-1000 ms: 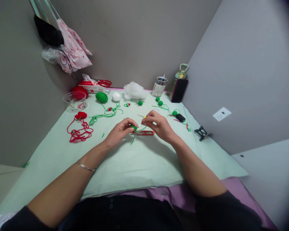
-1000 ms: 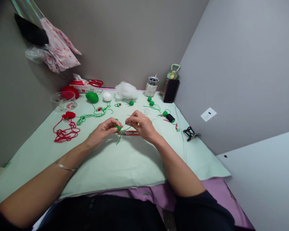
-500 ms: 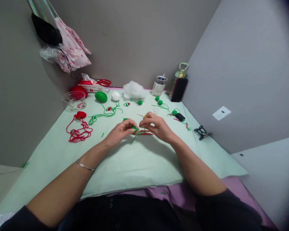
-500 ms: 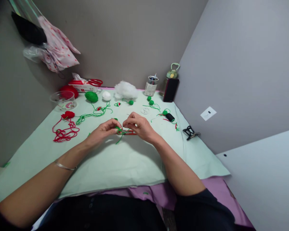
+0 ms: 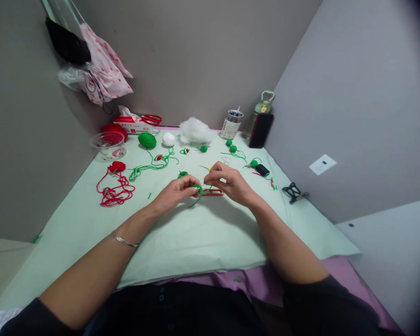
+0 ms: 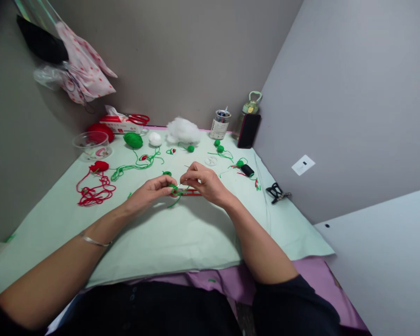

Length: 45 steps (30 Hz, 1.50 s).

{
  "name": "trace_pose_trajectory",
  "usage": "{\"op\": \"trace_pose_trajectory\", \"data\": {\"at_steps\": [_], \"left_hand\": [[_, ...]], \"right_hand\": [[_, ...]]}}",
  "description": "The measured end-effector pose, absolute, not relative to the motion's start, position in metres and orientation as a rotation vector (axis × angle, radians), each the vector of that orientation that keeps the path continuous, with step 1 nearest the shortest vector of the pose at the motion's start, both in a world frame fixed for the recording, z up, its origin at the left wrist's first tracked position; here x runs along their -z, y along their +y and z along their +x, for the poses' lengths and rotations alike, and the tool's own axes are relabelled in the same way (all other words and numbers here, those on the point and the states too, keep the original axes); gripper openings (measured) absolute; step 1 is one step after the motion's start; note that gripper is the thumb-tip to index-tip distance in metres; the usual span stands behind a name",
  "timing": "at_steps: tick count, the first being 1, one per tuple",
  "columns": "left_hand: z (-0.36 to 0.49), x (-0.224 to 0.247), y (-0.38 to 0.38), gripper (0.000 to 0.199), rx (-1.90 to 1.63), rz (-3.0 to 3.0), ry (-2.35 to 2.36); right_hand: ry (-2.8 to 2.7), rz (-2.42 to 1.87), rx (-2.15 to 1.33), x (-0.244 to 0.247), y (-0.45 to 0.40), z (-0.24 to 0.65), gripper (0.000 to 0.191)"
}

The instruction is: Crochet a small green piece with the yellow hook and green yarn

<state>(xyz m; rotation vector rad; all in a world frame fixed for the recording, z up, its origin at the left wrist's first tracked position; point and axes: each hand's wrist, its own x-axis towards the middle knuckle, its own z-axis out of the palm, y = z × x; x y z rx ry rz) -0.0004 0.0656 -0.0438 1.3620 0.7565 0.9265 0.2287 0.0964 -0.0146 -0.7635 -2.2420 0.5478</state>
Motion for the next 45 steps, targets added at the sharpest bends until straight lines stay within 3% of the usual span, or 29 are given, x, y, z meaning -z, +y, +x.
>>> {"op": "trace_pose_trajectory", "data": {"at_steps": [45], "left_hand": [[0.001, 0.042, 0.064, 0.023, -0.881, 1.299, 0.75]], "right_hand": [[-2.221, -0.805, -0.719, 0.015, 0.092, 0.224, 0.013]]}}
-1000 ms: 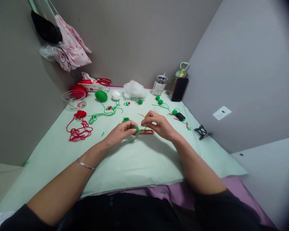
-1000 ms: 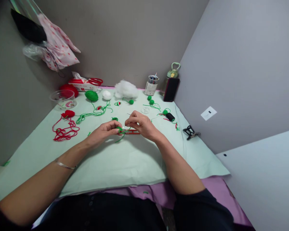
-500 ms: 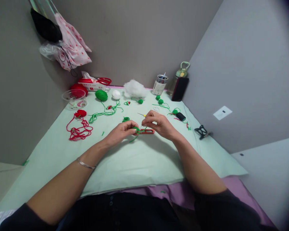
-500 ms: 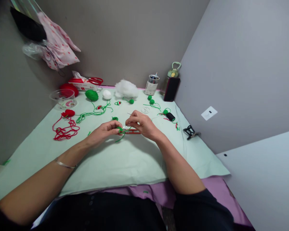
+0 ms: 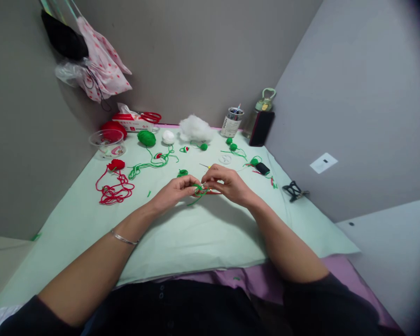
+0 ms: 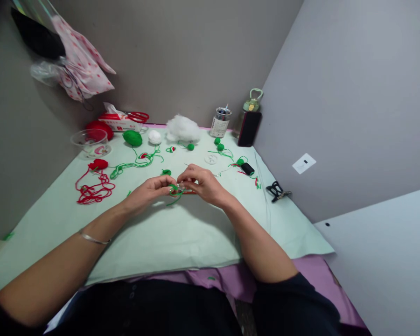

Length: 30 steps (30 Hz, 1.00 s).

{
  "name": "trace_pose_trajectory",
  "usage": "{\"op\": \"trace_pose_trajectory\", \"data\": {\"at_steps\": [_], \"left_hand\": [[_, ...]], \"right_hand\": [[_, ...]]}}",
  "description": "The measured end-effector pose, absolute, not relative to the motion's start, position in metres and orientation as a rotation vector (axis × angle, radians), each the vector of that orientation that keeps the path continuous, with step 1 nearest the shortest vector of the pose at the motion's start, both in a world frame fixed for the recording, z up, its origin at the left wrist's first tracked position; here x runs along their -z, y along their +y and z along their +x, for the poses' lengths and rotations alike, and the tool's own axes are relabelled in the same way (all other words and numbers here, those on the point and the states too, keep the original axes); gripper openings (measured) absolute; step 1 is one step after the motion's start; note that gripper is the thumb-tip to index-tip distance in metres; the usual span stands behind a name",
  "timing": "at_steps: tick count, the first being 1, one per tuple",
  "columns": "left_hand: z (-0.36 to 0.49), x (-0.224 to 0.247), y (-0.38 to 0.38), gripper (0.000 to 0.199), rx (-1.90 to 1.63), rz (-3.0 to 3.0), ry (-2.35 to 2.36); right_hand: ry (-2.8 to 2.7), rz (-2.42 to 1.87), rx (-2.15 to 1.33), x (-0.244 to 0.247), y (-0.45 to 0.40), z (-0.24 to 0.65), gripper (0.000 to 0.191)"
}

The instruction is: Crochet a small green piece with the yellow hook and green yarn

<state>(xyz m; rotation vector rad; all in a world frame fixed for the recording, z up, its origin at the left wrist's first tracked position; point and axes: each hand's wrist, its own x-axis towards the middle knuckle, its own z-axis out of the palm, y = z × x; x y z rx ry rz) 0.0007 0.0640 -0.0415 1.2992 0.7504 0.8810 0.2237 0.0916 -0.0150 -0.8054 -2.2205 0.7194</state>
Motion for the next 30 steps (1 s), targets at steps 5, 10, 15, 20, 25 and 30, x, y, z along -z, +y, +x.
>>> {"op": "trace_pose_trajectory", "data": {"at_steps": [5, 10, 15, 20, 25, 30], "left_hand": [[0.002, 0.041, 0.064, 0.025, -0.91, 1.28, 0.753], [0.001, 0.046, 0.066, 0.029, -0.938, 1.266, 0.781], [0.0, 0.048, 0.067, 0.027, -0.98, 1.271, 0.848], [0.003, 0.046, 0.067, 0.025, -0.983, 1.277, 0.911], [0.003, 0.042, 0.067, 0.016, -0.997, 1.316, 1.007], [-0.001, 0.038, 0.069, 0.012, -1.004, 1.335, 1.03]], "right_hand": [[-2.111, -0.772, -0.772, 0.02, 0.09, 0.218, 0.008], [-2.117, -0.735, -0.695, 0.017, 0.083, 0.212, 0.013], [-2.162, -0.692, -0.331, 0.02, 0.083, 0.212, 0.01], [-2.32, -0.689, 0.005, 0.027, 0.082, 0.209, 0.017], [-2.339, -0.639, 0.314, 0.03, 0.074, 0.202, 0.021], [-2.243, -0.618, 0.224, 0.035, 0.071, 0.197, 0.02]]}}
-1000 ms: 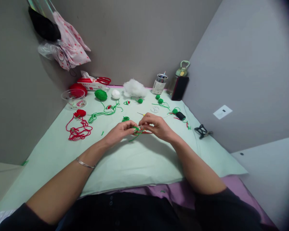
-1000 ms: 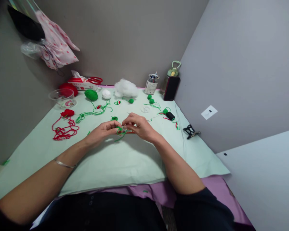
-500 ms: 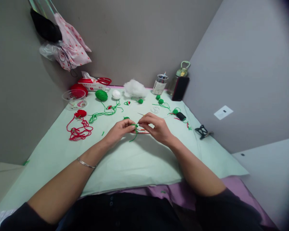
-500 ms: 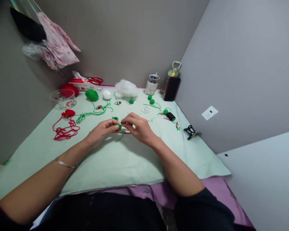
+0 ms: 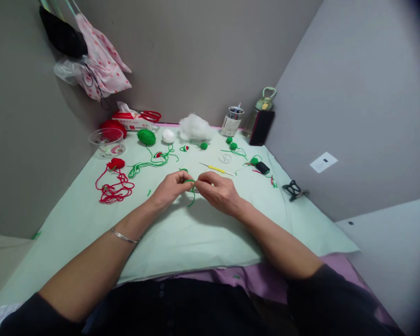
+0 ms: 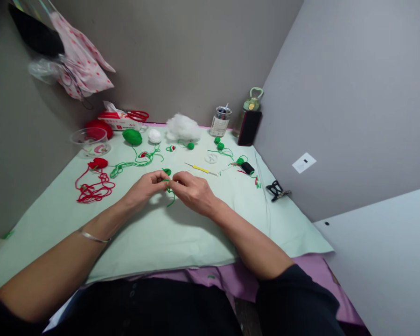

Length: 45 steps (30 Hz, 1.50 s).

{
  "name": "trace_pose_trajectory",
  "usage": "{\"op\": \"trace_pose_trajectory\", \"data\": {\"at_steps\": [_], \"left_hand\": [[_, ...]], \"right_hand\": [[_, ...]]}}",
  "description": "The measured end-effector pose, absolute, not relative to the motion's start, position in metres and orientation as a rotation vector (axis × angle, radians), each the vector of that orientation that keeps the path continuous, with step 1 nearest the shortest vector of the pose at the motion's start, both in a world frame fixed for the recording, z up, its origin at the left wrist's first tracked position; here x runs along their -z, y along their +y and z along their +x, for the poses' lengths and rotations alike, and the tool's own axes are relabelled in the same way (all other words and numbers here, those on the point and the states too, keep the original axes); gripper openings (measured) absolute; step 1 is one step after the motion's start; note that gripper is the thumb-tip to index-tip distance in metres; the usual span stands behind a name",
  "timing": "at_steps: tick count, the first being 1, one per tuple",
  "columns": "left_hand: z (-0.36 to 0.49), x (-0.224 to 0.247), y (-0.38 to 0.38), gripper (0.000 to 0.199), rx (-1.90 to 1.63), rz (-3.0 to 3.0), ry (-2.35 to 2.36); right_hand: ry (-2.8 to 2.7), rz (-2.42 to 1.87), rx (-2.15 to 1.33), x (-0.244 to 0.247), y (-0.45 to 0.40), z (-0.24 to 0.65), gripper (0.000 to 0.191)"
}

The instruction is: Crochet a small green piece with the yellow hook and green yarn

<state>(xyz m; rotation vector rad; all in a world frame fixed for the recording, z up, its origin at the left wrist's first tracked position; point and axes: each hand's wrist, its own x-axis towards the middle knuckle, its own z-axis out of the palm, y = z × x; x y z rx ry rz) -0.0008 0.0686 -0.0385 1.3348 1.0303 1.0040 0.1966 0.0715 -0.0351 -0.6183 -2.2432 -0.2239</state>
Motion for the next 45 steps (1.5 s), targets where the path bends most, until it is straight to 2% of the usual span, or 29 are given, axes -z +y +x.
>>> {"op": "trace_pose_trajectory", "data": {"at_steps": [9, 14, 22, 29, 33, 40, 45], "left_hand": [[-0.001, 0.04, 0.069, 0.017, -1.017, 1.28, 0.972], [0.0, 0.041, 0.07, 0.018, -1.023, 1.258, 0.979], [0.002, 0.045, 0.067, 0.022, -1.016, 1.233, 0.956], [0.0, 0.048, 0.072, 0.021, -1.057, 1.229, 1.028], [-0.002, 0.054, 0.074, 0.022, -1.043, 1.225, 0.999], [0.0, 0.054, 0.071, 0.024, -0.983, 1.24, 0.889], [0.0, 0.054, 0.071, 0.023, -0.982, 1.259, 0.876]], "right_hand": [[-2.069, -0.721, -0.275, 0.033, 0.076, 0.193, 0.014], [-2.132, -0.706, -0.22, 0.038, 0.072, 0.193, 0.016], [-2.134, -0.721, -0.361, 0.04, 0.081, 0.194, 0.012], [-2.038, -0.681, -0.293, 0.039, 0.073, 0.191, 0.016], [-1.822, -0.788, -0.749, 0.032, 0.076, 0.19, 0.011], [-1.481, -0.766, -1.434, 0.024, 0.085, 0.194, 0.024], [-1.305, -0.756, -1.587, 0.02, 0.086, 0.196, 0.032]]}}
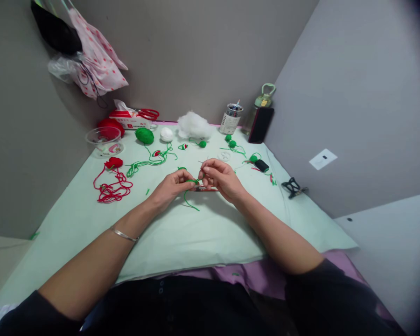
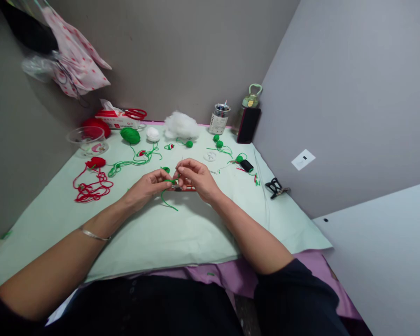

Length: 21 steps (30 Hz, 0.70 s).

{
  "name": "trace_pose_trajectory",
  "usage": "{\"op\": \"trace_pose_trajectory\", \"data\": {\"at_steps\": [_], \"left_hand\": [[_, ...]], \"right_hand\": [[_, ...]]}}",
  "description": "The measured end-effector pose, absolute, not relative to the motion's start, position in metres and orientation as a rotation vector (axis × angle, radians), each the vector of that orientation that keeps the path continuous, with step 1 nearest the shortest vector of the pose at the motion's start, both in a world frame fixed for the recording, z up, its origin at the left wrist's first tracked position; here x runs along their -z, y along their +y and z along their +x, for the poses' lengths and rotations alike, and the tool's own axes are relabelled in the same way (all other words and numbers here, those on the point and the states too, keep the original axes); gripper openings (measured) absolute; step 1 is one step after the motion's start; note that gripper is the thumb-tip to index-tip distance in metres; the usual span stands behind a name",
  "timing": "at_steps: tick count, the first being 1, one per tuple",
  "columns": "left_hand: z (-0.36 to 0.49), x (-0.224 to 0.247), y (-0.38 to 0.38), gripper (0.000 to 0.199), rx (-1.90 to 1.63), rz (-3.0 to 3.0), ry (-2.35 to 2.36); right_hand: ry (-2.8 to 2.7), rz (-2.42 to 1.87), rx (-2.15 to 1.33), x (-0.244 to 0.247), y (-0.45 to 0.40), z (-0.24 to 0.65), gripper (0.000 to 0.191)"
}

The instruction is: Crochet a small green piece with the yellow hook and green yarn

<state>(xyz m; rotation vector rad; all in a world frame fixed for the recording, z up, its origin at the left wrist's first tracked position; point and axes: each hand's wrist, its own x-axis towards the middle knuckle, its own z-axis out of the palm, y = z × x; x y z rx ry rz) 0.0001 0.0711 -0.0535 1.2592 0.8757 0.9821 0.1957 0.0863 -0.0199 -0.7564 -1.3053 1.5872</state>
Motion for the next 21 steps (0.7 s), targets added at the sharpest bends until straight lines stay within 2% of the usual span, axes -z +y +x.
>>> {"op": "trace_pose_trajectory", "data": {"at_steps": [21], "left_hand": [[0.001, 0.049, 0.07, 0.016, -0.913, 1.34, 0.907]], "right_hand": [[-1.097, -0.696, -1.44, 0.008, 0.105, 0.223, 0.037]]}}
